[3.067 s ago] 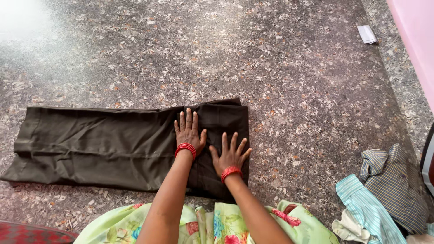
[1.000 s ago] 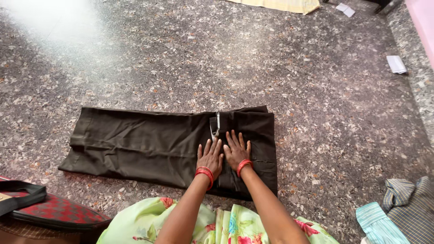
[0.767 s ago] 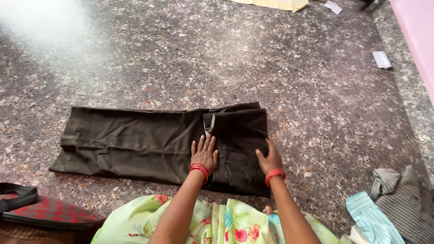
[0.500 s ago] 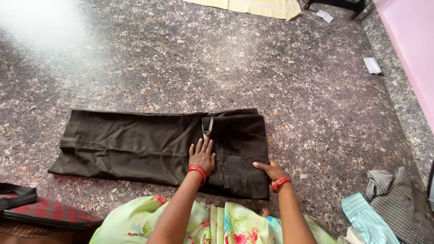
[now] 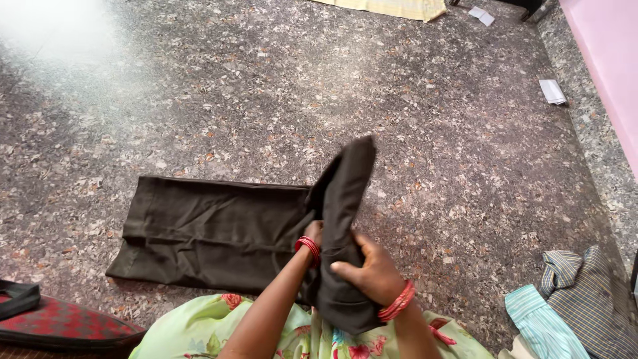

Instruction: The person folds a grey polo shirt and a pair of dark trousers on the floor and then places them inside a bag.

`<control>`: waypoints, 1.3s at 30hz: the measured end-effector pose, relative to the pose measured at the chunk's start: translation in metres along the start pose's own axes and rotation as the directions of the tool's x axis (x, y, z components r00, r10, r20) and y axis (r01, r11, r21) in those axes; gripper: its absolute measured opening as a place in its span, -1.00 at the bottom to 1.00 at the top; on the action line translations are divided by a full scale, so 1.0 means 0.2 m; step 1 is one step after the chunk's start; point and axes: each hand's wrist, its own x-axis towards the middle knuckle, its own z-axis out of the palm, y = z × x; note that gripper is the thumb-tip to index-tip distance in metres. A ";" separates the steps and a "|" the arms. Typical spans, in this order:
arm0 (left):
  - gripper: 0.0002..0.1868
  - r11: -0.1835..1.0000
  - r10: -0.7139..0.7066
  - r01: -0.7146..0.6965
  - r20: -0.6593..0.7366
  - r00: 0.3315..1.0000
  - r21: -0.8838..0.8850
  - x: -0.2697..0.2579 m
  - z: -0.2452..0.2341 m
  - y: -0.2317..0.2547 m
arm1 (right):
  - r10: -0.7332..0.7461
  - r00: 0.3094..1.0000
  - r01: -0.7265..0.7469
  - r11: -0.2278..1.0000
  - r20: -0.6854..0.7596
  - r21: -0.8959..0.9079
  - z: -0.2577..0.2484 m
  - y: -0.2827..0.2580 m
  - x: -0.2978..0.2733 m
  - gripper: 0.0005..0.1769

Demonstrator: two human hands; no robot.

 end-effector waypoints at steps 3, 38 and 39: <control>-0.58 0.997 -0.057 0.058 -0.025 0.998 0.046 -0.02 -0.11 -0.05 | -0.021 0.998 0.007 0.974 0.058 0.228 0.19 -0.01 0.03 -0.15; -0.48 0.989 -0.143 0.120 -0.369 0.918 -0.084 -0.20 -1.00 0.41 | 0.044 0.989 0.061 0.743 0.139 -0.667 0.66 0.49 0.30 -0.05; -0.48 0.990 -0.130 0.100 -0.401 0.907 -0.096 -0.25 -1.03 0.49 | 0.045 0.989 0.060 0.743 0.140 -0.667 0.67 0.49 0.30 -0.05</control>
